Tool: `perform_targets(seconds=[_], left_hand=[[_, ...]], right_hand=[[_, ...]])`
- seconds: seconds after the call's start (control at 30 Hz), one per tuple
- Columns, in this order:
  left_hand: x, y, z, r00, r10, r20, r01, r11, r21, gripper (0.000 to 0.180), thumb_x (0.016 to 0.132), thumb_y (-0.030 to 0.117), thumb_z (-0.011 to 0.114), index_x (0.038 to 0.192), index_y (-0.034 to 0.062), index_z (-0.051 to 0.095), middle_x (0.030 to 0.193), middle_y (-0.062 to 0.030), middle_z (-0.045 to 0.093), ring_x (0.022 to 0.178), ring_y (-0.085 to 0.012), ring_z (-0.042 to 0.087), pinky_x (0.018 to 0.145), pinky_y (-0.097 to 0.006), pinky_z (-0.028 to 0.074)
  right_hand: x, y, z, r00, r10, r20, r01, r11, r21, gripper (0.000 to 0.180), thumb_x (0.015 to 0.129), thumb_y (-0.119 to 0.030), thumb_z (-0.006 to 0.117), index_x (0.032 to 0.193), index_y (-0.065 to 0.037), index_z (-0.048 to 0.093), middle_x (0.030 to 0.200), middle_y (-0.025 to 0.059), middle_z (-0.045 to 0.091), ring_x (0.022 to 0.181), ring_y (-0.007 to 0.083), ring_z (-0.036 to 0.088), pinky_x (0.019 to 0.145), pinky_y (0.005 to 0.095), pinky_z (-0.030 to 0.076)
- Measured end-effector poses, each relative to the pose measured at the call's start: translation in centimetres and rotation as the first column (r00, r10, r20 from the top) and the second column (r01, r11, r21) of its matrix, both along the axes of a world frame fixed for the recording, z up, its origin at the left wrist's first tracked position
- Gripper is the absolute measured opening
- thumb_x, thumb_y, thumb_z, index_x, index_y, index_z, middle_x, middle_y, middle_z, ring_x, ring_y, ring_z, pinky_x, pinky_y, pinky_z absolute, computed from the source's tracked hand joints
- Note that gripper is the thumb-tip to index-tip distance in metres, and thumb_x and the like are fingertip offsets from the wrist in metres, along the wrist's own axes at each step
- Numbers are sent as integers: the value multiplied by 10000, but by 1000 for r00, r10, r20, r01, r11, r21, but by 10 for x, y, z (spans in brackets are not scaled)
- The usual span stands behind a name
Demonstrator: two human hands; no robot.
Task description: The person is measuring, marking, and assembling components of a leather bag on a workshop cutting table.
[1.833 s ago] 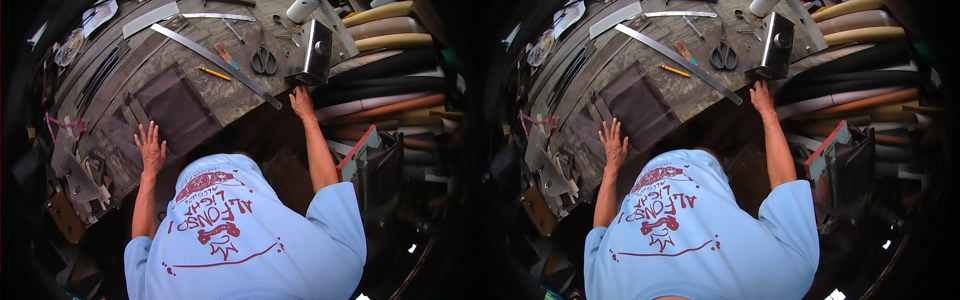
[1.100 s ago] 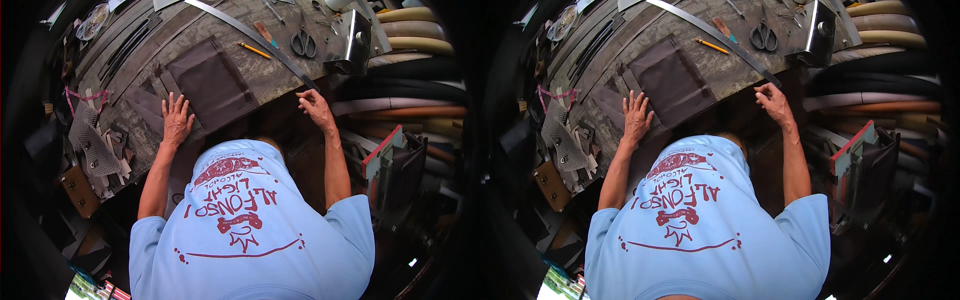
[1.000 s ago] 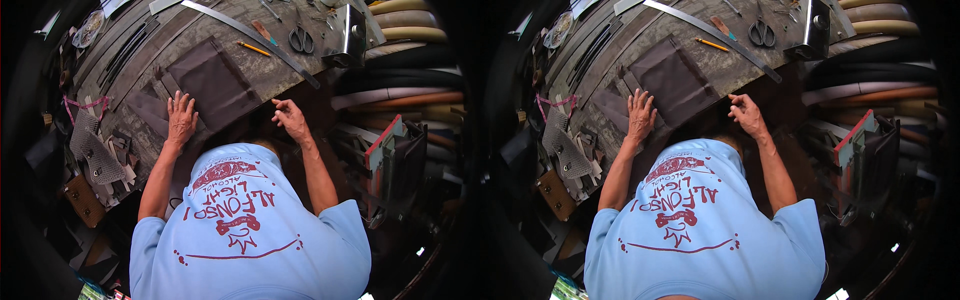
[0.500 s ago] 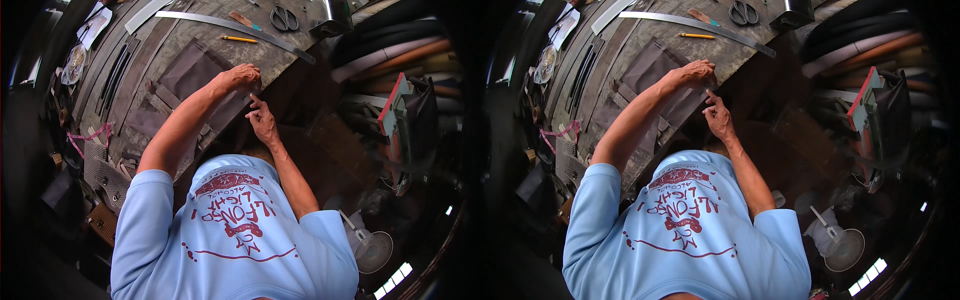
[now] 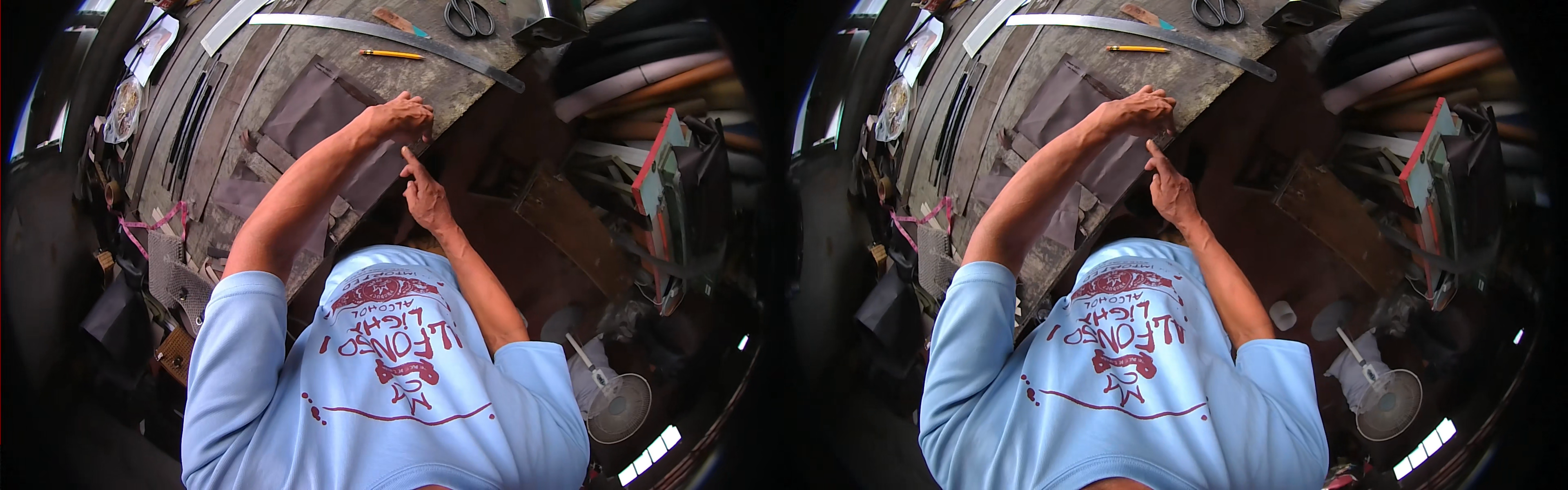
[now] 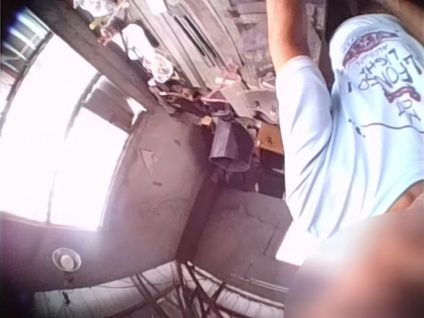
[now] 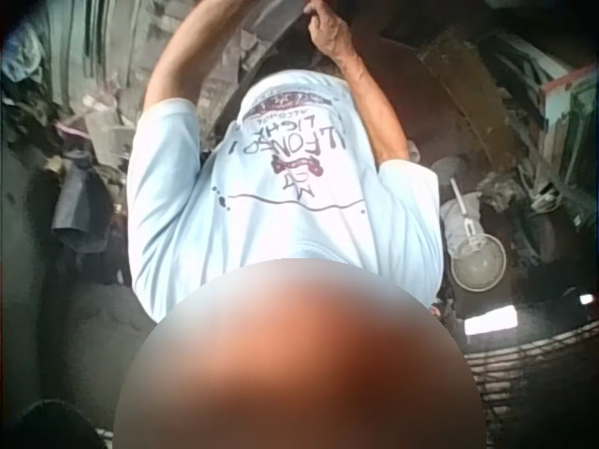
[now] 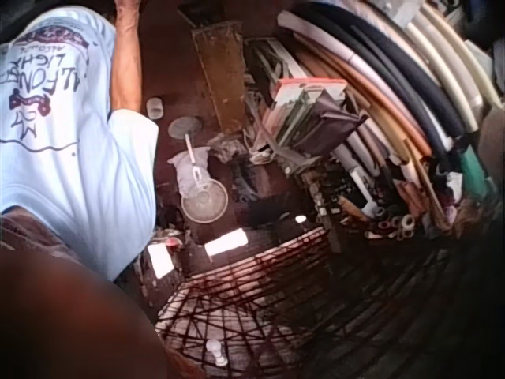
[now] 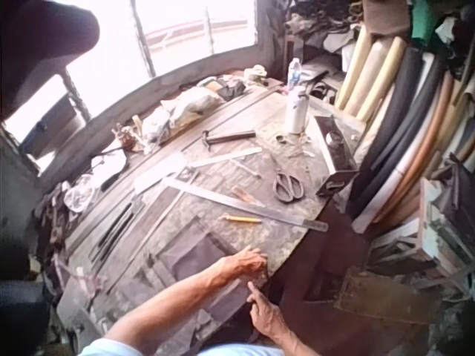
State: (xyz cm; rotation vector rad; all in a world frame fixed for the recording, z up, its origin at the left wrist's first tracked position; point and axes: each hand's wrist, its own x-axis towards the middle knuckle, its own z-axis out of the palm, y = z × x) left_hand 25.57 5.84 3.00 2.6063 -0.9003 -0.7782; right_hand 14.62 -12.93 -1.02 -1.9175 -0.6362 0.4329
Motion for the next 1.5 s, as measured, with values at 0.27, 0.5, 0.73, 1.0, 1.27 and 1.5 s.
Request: perform_targets(seconds=[0.27,0.5,0.73,1.0,1.27,1.5], left_hand=[[-6,1,-3,1000,11,1,-11,1000,-6,327,872,141,613,1119,293,763,1068,-5,605,1132,-233,493,910,-393,371],[-4,-3,4,999,28,16,-28,999,36,223,852,174,651,1017,273,765,1118,32,640,1157,-225,514,913,-390,369],[-7,-3,6,999,38,18,-38,999,38,363,865,107,596,1133,295,754,1095,-16,595,1148,-241,491,913,-385,364],[-13,-2,-7,992,95,79,-94,995,-14,209,887,197,622,1023,276,760,1133,10,635,1160,-238,521,902,-407,378],[-16,0,-9,992,81,101,-80,997,-22,208,885,184,612,1002,275,758,1128,1,636,1152,-250,521,902,-397,377],[-22,1,-18,982,102,160,-92,993,-71,207,889,181,605,992,281,755,1099,-9,633,1138,-243,530,896,-401,373]], right_hand=[[-30,3,22,968,249,34,-249,969,5,572,858,53,493,1414,-74,459,1119,126,650,915,343,681,776,411,565],[19,-5,3,991,-5,135,10,999,-36,646,869,45,502,1487,-54,341,1060,168,608,922,316,644,787,381,541],[-41,7,9,842,375,388,-255,910,-326,201,899,-54,515,1086,-40,589,1410,127,552,705,271,650,645,389,482],[-32,6,21,954,254,156,-251,967,-40,222,824,53,544,1040,3,540,1444,174,497,904,371,683,741,437,563],[-65,21,0,729,424,538,-167,872,-460,45,888,-102,557,890,-57,559,1495,207,452,559,214,592,585,353,458],[-79,21,9,540,639,548,-206,732,-650,27,885,-154,570,888,-135,590,1517,137,461,518,138,535,615,315,386]])
